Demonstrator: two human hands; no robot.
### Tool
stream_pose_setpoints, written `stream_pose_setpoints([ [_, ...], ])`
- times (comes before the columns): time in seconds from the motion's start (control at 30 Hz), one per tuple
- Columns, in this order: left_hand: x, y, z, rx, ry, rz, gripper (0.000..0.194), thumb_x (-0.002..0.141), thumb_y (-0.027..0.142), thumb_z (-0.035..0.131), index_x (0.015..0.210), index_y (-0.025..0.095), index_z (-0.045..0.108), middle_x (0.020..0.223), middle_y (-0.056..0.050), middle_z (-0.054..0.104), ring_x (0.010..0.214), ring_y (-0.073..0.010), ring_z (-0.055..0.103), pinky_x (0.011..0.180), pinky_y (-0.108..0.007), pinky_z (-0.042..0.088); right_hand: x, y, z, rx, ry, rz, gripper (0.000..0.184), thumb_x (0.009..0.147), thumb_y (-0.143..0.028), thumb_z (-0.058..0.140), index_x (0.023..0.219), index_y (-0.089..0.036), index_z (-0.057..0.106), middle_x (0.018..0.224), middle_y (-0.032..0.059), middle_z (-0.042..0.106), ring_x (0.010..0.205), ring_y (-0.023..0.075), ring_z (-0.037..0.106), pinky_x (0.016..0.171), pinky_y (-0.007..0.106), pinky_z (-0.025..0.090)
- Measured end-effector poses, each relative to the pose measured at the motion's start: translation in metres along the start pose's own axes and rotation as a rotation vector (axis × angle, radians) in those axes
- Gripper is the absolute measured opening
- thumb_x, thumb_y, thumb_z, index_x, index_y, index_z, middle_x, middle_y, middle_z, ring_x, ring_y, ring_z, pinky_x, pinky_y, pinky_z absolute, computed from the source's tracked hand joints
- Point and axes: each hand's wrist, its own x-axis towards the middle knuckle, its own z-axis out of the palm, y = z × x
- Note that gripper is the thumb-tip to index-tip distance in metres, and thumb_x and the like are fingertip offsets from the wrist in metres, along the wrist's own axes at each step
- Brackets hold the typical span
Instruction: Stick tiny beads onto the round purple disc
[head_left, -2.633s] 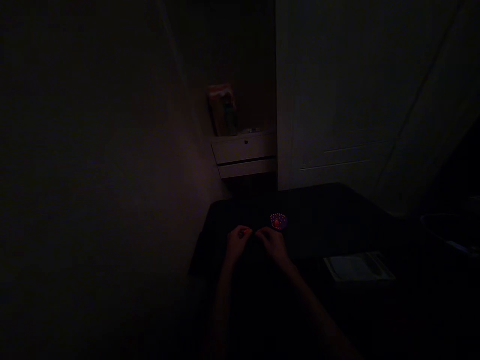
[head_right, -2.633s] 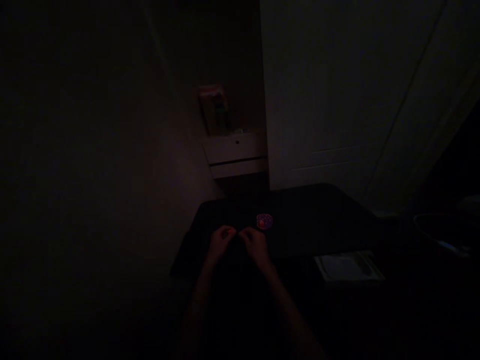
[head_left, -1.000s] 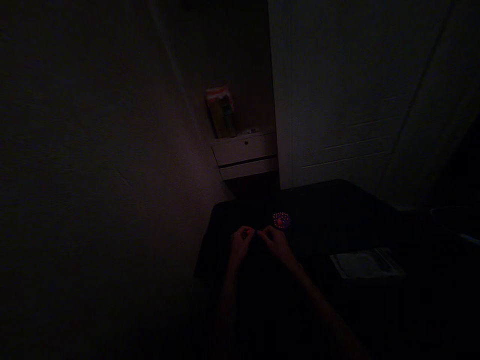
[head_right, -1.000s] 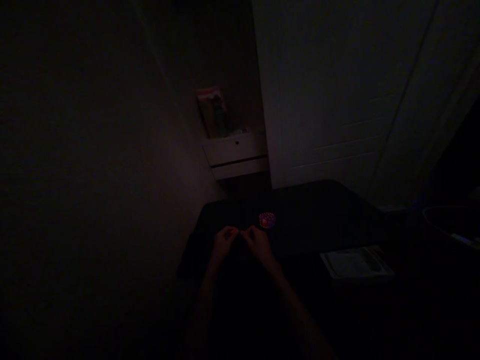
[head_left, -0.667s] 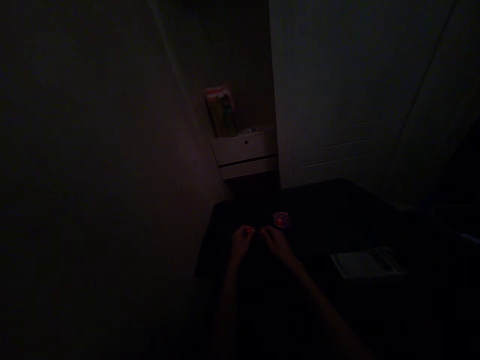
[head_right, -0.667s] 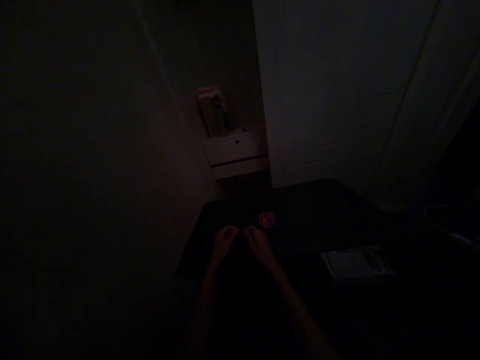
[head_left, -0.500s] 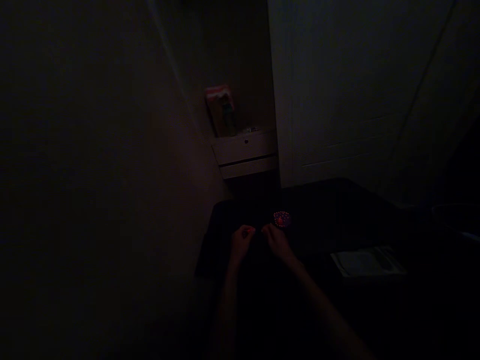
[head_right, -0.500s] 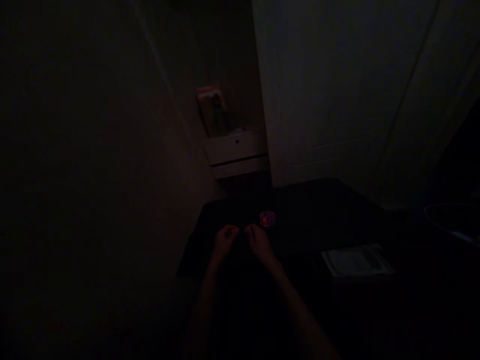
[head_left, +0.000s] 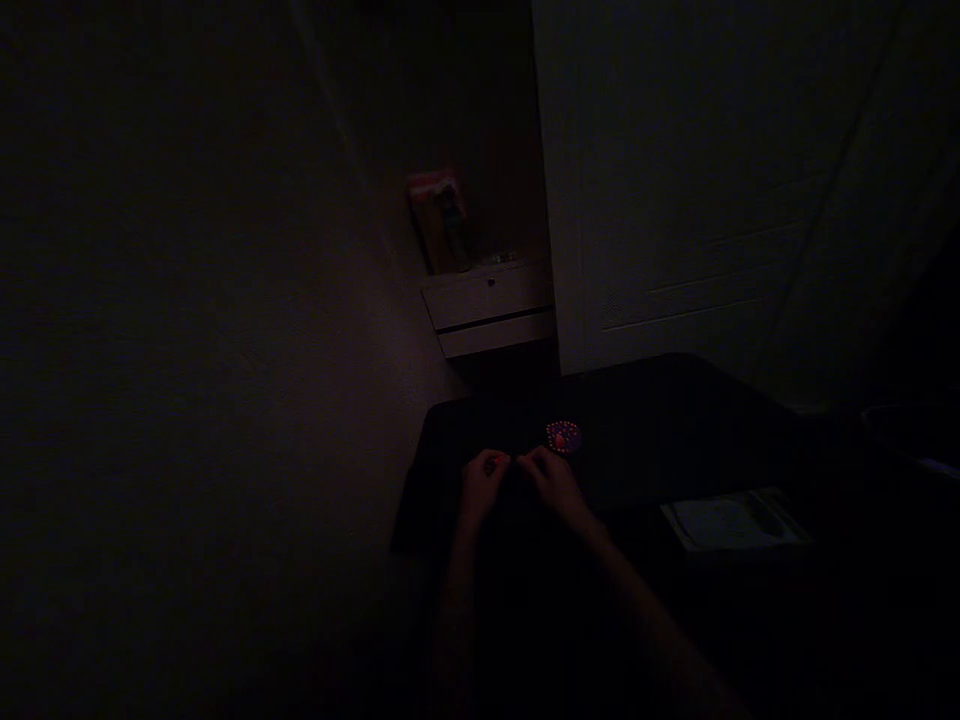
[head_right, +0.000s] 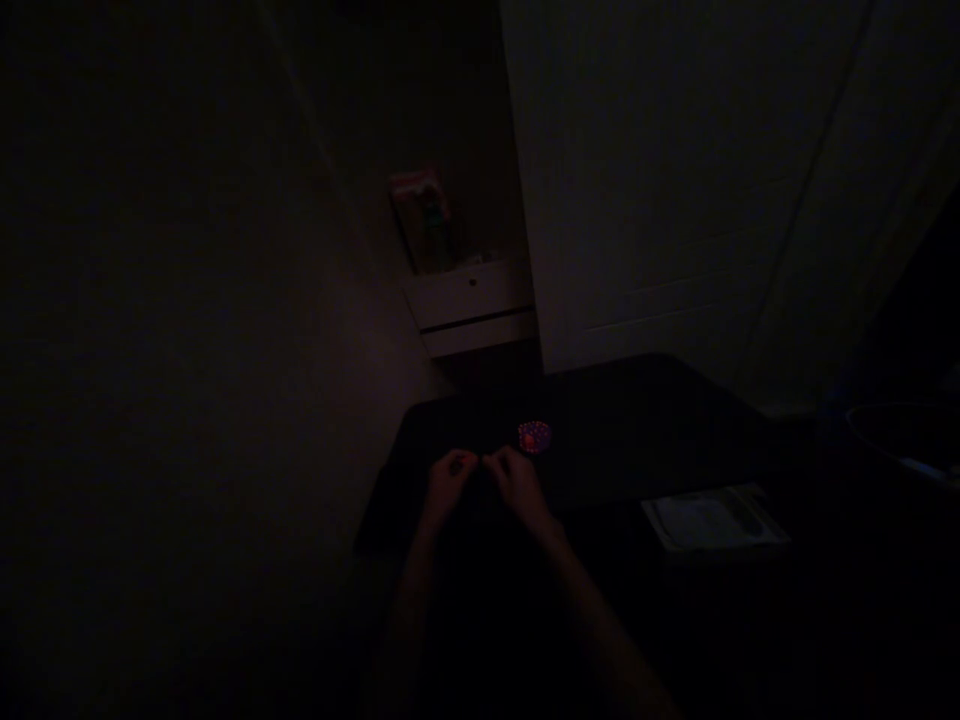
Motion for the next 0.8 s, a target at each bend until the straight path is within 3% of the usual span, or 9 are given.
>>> stream_pose_setpoints([
  [0.13, 0.007, 0.009, -0.003, 0.007, -0.004, -0.002, 0.029, 0.084, 0.042, 0.064, 0.09, 0.015, 0.071, 0.088, -0.007, 0.072, 0.083, -0.0191, 0.066, 0.076, -0.028, 0.048, 0.005, -0.008, -0.004, -0.023, -0.033, -0.029, 0.037, 0.094, -0.052, 0.053, 0.081, -0.018, 0.058, 0.078, 0.0046, 0.063, 0.073, 0.0174, 0.056, 0.067, 0.028, 0.04],
  [0.4, 0.017, -0.008, 0.02, -0.006, -0.005, -0.016, 0.034, 0.083, 0.046, 0.065, 0.092, 0.014, 0.071, 0.087, -0.007, 0.072, 0.081, -0.0191, 0.065, 0.074, -0.028, 0.048, 0.014, 0.016, -0.013, -0.04, -0.004, -0.055, 0.04, 0.096, -0.051, 0.05, 0.075, -0.018, 0.056, 0.073, 0.0034, 0.06, 0.069, 0.016, 0.054, 0.066, 0.028, 0.037],
  [0.57, 0.016, -0.012, 0.02, 0.011, -0.003, 0.023, 0.033, 0.084, 0.046, 0.064, 0.091, 0.014, 0.071, 0.088, -0.007, 0.072, 0.082, -0.0187, 0.065, 0.076, -0.028, 0.048, 0.012, 0.018, -0.011, 0.043, -0.018, -0.007, 0.036, 0.095, -0.048, 0.051, 0.083, -0.016, 0.064, 0.08, 0.0058, 0.068, 0.076, 0.0183, 0.062, 0.071, 0.029, 0.043],
  [0.67, 0.016, -0.046, 0.016, -0.004, -0.005, 0.0, 0.035, 0.083, 0.047, 0.065, 0.092, 0.014, 0.072, 0.087, -0.007, 0.072, 0.081, -0.019, 0.065, 0.075, -0.029, 0.048, 0.013, 0.04, 0.005, 0.101, 0.028, -0.005, 0.039, 0.096, -0.048, 0.046, 0.089, -0.016, 0.067, 0.082, 0.0072, 0.069, 0.079, 0.0198, 0.064, 0.075, 0.031, 0.047],
  [0.8, 0.026, -0.125, 0.01, -0.005, -0.002, -0.011, 0.038, 0.083, 0.05, 0.066, 0.093, 0.014, 0.072, 0.087, -0.007, 0.071, 0.081, -0.0193, 0.065, 0.074, -0.029, 0.047, 0.027, 0.1, 0.034, 0.064, 0.182, -0.079, 0.039, 0.097, -0.048, 0.048, 0.098, -0.017, 0.071, 0.093, 0.0092, 0.071, 0.087, 0.0218, 0.066, 0.083, 0.035, 0.049],
])
